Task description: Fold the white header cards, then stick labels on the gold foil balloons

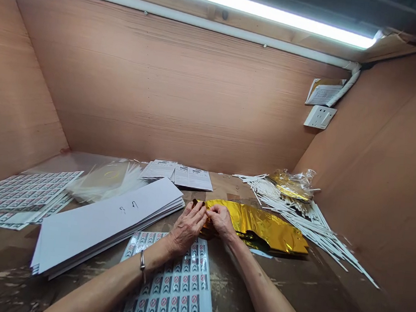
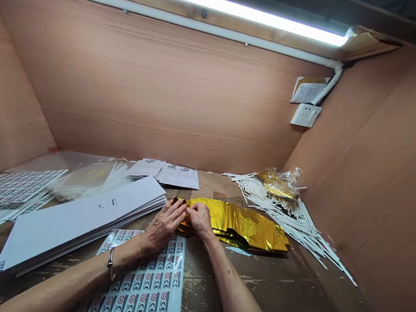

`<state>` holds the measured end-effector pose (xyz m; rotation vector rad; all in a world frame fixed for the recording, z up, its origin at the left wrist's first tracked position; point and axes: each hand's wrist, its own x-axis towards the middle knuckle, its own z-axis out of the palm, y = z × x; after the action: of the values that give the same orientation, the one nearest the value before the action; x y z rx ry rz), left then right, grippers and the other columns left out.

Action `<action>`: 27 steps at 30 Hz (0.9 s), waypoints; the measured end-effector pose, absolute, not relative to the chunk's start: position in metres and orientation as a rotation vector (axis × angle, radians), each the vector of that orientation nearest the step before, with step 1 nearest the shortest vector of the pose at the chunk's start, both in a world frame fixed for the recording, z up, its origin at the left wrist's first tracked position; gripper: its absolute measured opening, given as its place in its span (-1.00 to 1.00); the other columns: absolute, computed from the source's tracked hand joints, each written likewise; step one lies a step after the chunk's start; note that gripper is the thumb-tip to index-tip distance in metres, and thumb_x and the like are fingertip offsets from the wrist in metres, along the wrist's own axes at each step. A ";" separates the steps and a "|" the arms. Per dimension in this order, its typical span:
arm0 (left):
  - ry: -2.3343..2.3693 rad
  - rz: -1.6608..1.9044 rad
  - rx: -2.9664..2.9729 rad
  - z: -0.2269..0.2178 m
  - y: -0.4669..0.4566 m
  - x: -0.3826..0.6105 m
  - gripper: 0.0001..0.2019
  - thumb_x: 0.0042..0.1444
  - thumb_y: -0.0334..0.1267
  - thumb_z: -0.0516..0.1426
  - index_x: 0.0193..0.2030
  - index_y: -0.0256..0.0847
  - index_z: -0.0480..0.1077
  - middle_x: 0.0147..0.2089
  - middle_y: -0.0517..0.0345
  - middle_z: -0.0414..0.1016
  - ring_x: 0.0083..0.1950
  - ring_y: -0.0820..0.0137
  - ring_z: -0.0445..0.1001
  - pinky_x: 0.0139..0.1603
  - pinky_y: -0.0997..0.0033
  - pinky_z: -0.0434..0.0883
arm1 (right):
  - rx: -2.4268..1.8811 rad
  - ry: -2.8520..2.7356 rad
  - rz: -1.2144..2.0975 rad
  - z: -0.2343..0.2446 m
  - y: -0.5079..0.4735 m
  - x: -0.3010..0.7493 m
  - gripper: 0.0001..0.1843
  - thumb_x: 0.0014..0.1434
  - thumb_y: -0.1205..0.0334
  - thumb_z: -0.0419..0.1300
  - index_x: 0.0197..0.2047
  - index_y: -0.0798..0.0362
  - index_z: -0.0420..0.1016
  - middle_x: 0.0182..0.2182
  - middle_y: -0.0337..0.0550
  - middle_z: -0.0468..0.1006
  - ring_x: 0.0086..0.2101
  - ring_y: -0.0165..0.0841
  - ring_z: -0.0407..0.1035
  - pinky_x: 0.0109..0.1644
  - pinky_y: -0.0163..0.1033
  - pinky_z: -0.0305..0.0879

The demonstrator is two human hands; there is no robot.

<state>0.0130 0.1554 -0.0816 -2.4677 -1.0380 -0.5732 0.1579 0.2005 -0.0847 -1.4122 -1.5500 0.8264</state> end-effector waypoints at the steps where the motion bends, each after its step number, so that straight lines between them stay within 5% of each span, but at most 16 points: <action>1: -1.067 -0.570 -2.465 -0.081 0.155 0.013 -0.70 0.15 -0.43 -0.10 0.00 -0.36 0.28 0.11 -0.08 0.27 0.22 0.18 0.06 0.20 0.06 0.00 | -1.404 -1.544 0.845 -0.086 0.201 0.158 -0.82 -0.19 0.19 0.14 -0.67 0.12 0.30 -0.71 -0.33 0.25 -0.61 -0.50 0.11 -0.55 -0.39 -0.04; 11: -1.172 -0.438 -2.449 -0.079 0.159 0.014 -0.81 0.11 -0.45 -0.06 -0.20 -0.32 0.34 -0.23 -0.05 0.39 -0.01 0.19 0.24 0.06 0.10 0.14 | -1.362 -1.399 1.042 -0.090 0.203 0.159 -0.83 -0.25 0.20 0.13 -0.66 0.09 0.21 -0.76 -0.39 0.19 -0.70 -0.53 0.09 -0.64 -0.41 0.00; 15: -1.092 -0.379 -2.414 -0.084 0.162 0.014 -0.79 0.09 -0.48 -0.06 -0.24 -0.38 0.37 -0.10 -0.16 0.36 0.12 0.12 0.15 0.12 0.04 0.07 | -1.356 -1.318 1.047 -0.090 0.203 0.153 -0.86 -0.27 0.24 0.14 -0.55 0.10 0.29 -0.73 -0.39 0.24 -0.72 -0.51 0.12 -0.67 -0.40 0.03; 22: -1.099 -0.402 -2.442 -0.088 0.161 0.015 -0.77 0.06 -0.51 -0.08 -0.27 -0.37 0.39 -0.08 -0.19 0.37 0.18 0.08 0.09 0.15 -0.12 -0.06 | -1.279 -1.174 0.796 -0.064 0.212 0.182 -0.76 -0.17 0.09 0.14 -0.60 0.13 0.34 -0.70 -0.34 0.27 -0.64 -0.53 0.14 -0.59 -0.42 0.08; 27: -1.115 -0.348 -2.472 -0.083 0.161 0.014 -0.78 0.07 -0.48 -0.09 -0.36 -0.33 0.38 -0.22 -0.14 0.40 -0.01 0.12 0.26 0.12 -0.07 0.00 | -1.338 -0.972 0.529 -0.025 0.209 0.288 -0.68 -0.17 0.00 0.16 -0.55 0.14 0.33 -0.66 -0.30 0.30 -0.66 -0.52 0.15 -0.60 -0.37 0.13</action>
<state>0.0140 0.1608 -0.0832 -2.4721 -1.1148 -0.3482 0.2883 0.2087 -0.0252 -1.3379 -0.9715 0.5288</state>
